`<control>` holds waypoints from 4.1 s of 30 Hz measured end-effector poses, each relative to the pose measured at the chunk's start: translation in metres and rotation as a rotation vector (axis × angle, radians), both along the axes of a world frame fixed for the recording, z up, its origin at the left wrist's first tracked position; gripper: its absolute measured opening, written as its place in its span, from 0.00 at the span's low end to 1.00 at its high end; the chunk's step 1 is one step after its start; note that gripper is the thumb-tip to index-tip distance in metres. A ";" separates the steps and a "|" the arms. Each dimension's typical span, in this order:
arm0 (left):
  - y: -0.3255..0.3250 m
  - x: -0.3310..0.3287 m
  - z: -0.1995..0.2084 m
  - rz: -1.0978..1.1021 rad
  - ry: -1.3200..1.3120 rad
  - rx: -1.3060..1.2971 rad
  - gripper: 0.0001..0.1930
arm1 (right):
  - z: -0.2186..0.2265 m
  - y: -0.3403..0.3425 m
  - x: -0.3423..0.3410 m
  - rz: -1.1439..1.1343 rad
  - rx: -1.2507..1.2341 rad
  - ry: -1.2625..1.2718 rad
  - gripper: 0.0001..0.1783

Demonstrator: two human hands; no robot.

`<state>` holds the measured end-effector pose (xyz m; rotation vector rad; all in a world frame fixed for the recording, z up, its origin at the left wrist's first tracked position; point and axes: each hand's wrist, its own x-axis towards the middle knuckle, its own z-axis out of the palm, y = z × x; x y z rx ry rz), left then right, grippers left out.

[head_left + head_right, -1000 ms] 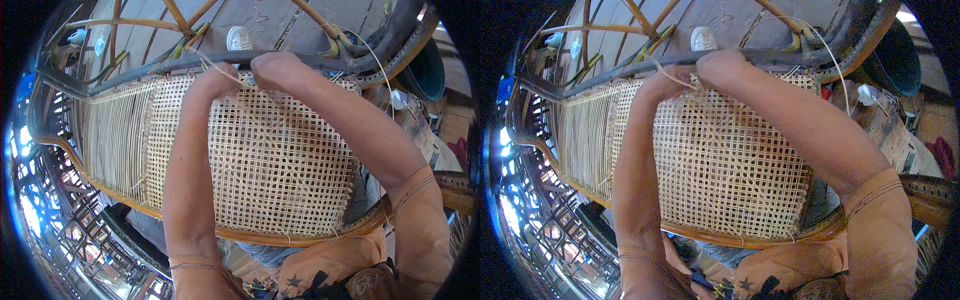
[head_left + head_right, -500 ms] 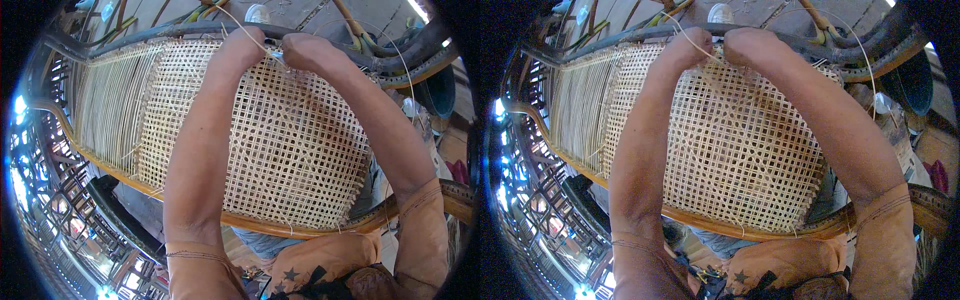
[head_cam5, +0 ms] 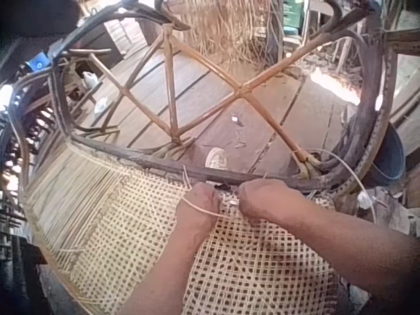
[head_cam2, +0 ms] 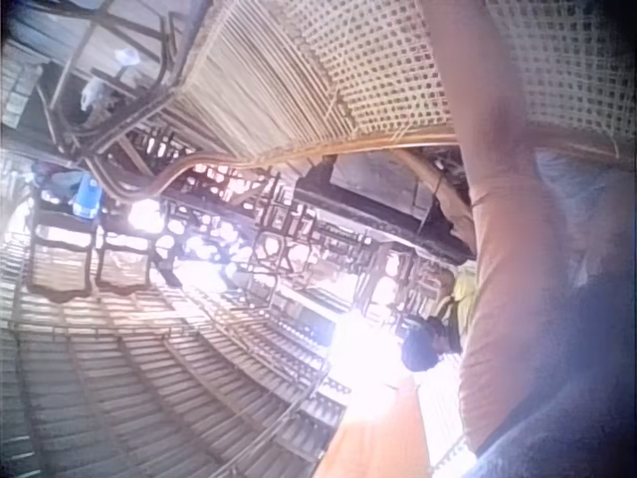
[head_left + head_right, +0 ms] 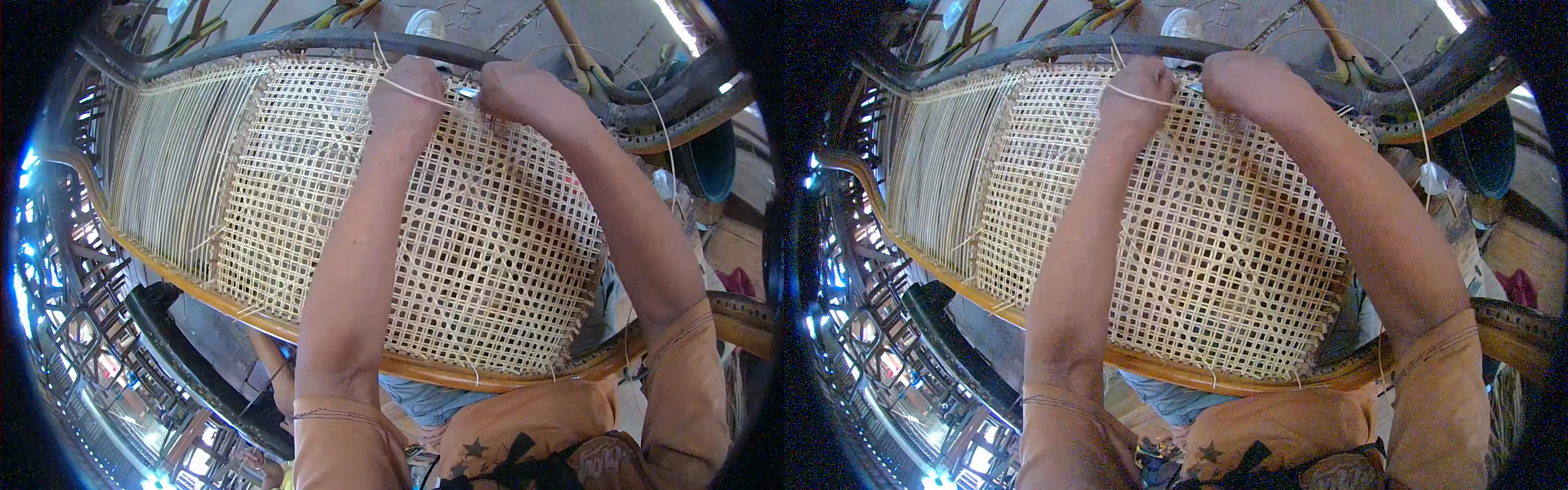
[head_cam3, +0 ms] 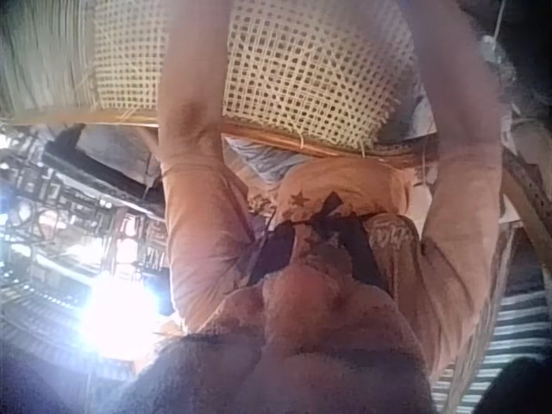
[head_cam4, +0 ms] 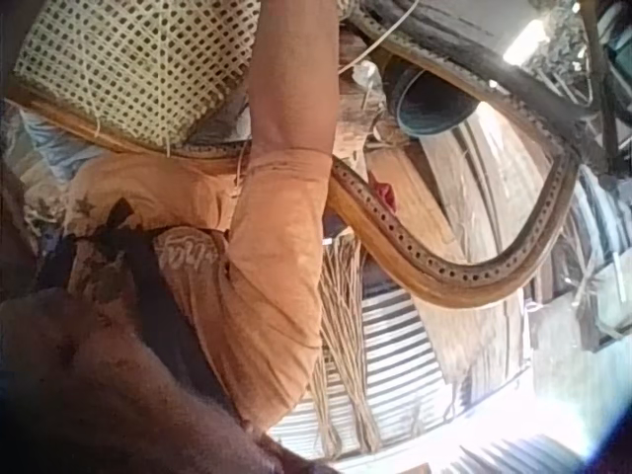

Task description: The recorder is weaving and securing a rattan or cane mesh into a wooden chair frame.

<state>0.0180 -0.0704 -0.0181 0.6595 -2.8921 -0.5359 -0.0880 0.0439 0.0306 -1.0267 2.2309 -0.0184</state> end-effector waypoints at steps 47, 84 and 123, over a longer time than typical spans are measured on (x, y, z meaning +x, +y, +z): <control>0.019 0.024 0.011 -0.258 0.106 -0.171 0.10 | -0.030 -0.014 -0.017 0.222 -0.188 0.201 0.10; 0.065 0.051 0.037 -0.089 -0.319 -0.240 0.31 | -0.032 -0.011 -0.014 -0.107 -0.191 -0.038 0.15; 0.132 0.145 0.108 0.846 0.723 1.389 0.13 | -0.001 0.023 -0.025 0.273 -0.069 0.309 0.13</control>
